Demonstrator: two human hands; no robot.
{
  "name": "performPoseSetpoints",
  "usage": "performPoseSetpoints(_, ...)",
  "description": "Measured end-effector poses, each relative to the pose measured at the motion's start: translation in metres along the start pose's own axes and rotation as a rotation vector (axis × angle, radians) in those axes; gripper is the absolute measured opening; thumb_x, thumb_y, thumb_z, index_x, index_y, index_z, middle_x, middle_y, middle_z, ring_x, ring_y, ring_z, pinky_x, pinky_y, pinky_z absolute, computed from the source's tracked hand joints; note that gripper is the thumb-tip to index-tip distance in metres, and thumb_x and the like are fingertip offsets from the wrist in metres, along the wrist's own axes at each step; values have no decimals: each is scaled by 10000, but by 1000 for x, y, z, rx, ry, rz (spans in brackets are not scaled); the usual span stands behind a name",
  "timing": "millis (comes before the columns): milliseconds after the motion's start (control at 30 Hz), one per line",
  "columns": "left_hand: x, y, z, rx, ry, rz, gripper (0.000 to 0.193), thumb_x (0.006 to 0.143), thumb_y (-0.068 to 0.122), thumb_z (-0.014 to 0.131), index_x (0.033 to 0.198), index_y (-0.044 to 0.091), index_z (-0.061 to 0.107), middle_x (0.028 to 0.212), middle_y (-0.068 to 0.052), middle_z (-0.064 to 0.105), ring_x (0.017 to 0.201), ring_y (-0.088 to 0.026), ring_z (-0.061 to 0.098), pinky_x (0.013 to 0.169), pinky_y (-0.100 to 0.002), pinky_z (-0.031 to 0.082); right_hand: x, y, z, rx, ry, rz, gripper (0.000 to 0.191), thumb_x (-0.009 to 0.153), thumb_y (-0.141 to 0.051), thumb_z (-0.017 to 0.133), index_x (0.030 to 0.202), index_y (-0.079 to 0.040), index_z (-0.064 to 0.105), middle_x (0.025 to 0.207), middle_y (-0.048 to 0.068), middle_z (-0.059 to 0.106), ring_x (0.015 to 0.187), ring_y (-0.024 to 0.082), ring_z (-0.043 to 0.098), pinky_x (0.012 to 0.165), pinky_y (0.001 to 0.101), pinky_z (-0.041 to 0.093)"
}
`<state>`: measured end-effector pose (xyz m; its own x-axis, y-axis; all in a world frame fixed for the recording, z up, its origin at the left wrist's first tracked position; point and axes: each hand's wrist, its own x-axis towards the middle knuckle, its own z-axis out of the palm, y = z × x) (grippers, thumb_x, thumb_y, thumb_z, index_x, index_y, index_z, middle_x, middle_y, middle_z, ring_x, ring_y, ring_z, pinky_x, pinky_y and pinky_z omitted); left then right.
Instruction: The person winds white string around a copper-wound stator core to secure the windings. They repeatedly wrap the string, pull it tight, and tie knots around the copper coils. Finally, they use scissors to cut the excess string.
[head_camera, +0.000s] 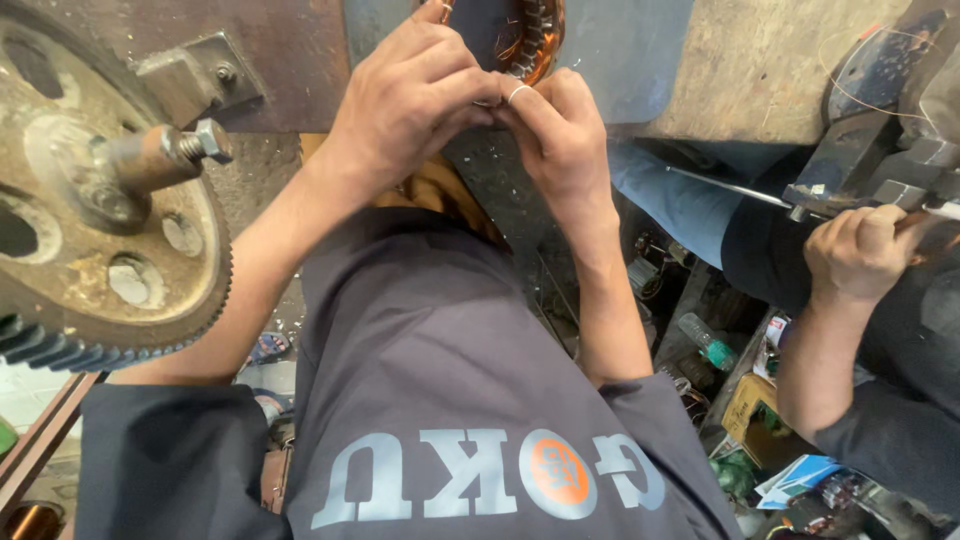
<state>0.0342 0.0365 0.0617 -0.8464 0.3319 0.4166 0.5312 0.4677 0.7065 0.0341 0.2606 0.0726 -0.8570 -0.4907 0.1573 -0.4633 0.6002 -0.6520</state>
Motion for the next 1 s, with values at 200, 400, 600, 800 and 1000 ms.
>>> performPoseSetpoints(200,-3,-24,-9,78,-110,133,134,977,112,751,1104,114,711,1069,10,683,1103,-200,646,981,-342,540,1,-10,21,-84,156,-67,309,974,38,790,1245,-58,676,980,60,597,872,235,597,767,356,516)
performPoseSetpoints(400,0,-9,-14,153,-116,121,125,953,121,745,1057,80,689,1102,-19,683,1150,-216,652,1057,-377,527,-11,-11,17,74,214,143,359,959,11,823,1289,-69,706,908,65,567,758,165,552,679,308,485)
performPoseSetpoints(600,-4,3,8,-7,28,38,146,994,43,776,1109,66,688,1184,-28,669,1207,-234,646,1238,-425,462,-1,1,5,30,184,-60,313,961,31,806,1242,-85,731,918,50,597,829,177,585,723,304,507)
performPoseSetpoints(800,-10,-1,11,201,-19,122,221,951,59,720,1170,78,688,1199,-47,647,1227,-239,620,1241,-449,444,17,6,-1,51,124,-157,298,940,55,806,1214,-39,736,873,57,589,809,208,578,714,332,495)
performPoseSetpoints(1000,-2,9,4,299,-30,208,184,970,48,694,1152,64,673,1182,-60,642,1168,-220,617,1269,-467,407,20,-17,-8,459,217,83,171,1041,-93,706,1195,-18,721,862,63,554,776,172,542,713,324,498)
